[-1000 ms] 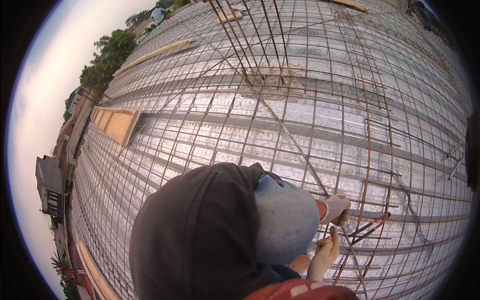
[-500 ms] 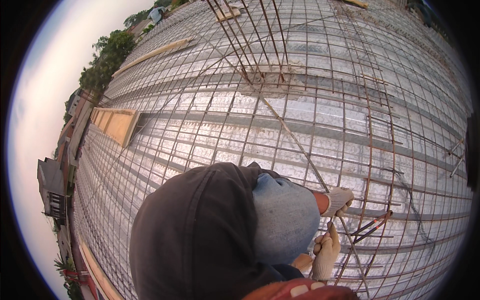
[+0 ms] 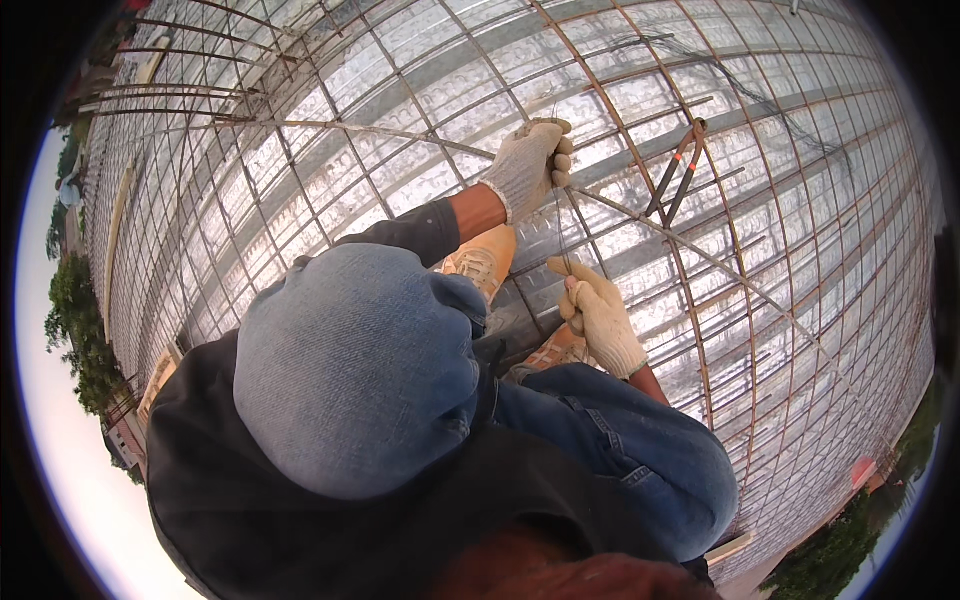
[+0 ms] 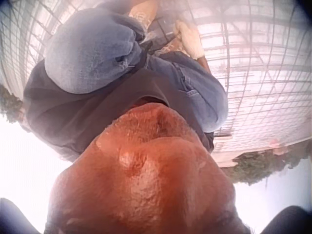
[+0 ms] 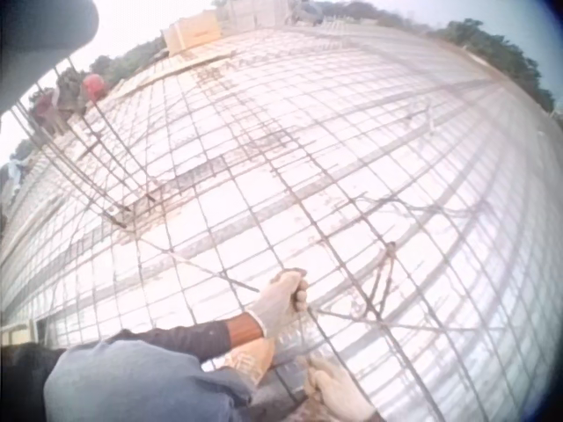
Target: The person works on a large rebar grid on a construction site, using pliers to cut and tie rebar intersections. They repeatedly position, cut, and twist wire ties to secure the grid structure.
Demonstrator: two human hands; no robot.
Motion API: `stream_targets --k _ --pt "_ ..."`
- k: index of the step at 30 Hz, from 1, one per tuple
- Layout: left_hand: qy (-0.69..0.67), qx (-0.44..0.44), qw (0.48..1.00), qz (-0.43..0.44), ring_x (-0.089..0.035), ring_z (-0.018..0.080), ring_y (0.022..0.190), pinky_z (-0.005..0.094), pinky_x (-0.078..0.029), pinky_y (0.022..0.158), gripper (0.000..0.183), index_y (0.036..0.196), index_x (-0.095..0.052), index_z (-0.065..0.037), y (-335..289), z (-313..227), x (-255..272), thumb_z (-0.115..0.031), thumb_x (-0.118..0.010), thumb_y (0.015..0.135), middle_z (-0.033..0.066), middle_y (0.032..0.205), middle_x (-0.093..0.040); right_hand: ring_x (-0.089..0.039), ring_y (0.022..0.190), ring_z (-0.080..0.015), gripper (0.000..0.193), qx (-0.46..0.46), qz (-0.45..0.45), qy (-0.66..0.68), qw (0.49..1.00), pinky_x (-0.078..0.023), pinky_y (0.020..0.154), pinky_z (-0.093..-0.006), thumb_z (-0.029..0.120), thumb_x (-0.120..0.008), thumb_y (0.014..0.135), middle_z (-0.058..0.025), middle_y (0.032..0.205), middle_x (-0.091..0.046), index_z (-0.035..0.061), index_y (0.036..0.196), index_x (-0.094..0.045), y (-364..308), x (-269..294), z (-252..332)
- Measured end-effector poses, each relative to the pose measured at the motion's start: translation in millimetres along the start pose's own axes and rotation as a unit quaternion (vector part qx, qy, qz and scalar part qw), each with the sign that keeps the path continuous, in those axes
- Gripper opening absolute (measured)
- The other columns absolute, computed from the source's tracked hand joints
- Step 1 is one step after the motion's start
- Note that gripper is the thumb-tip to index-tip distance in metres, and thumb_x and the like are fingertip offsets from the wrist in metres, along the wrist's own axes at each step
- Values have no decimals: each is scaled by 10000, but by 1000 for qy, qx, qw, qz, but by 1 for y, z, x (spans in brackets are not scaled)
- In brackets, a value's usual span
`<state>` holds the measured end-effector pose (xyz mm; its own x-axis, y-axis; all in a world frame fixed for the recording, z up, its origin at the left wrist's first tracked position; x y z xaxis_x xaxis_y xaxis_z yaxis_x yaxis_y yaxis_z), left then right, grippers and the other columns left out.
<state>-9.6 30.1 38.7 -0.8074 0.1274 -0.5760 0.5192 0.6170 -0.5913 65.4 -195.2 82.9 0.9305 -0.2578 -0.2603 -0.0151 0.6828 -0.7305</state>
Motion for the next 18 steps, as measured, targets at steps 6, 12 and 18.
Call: stream_targets --k 6,12,18 --pt "16 44 999 -22 -602 112 739 299 -520 623 219 1300 -633 -20 2 7 9 -135 -640 1114 24 977 -636 -449 657 -44 499 -10 2 -4 1000 -373 581 -239 212 -493 1165 43 809 -567 -42 1570 -635 -1 1 -8" --pt "13 138 990 -31 -462 68 671 254 -394 553 71 1070 -652 -89 10 30 35 -138 -647 1122 -35 883 -535 -567 698 -75 518 -5 37 -76 996 -456 613 -262 231 -524 1147 -8 864 -662 -35 1579 -630 -2 -2 -10" --pt "-83 232 969 -29 -549 112 662 284 -483 544 171 962 -603 -131 -11 77 25 -147 -607 1132 -11 858 -596 -588 718 -78 570 -34 42 -65 996 -469 616 -260 277 -579 1125 -23 878 -684 -46 1593 -613 -8 1 0"
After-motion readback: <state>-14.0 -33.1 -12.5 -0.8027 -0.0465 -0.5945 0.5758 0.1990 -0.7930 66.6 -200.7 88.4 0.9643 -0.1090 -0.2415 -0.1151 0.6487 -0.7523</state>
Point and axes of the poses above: each hand's wrist, its own y-axis towards the middle knuckle, its own x-axis out of the back of the hand, z = x × y, the point moved 5 cm from there along y, towards the middle knuckle
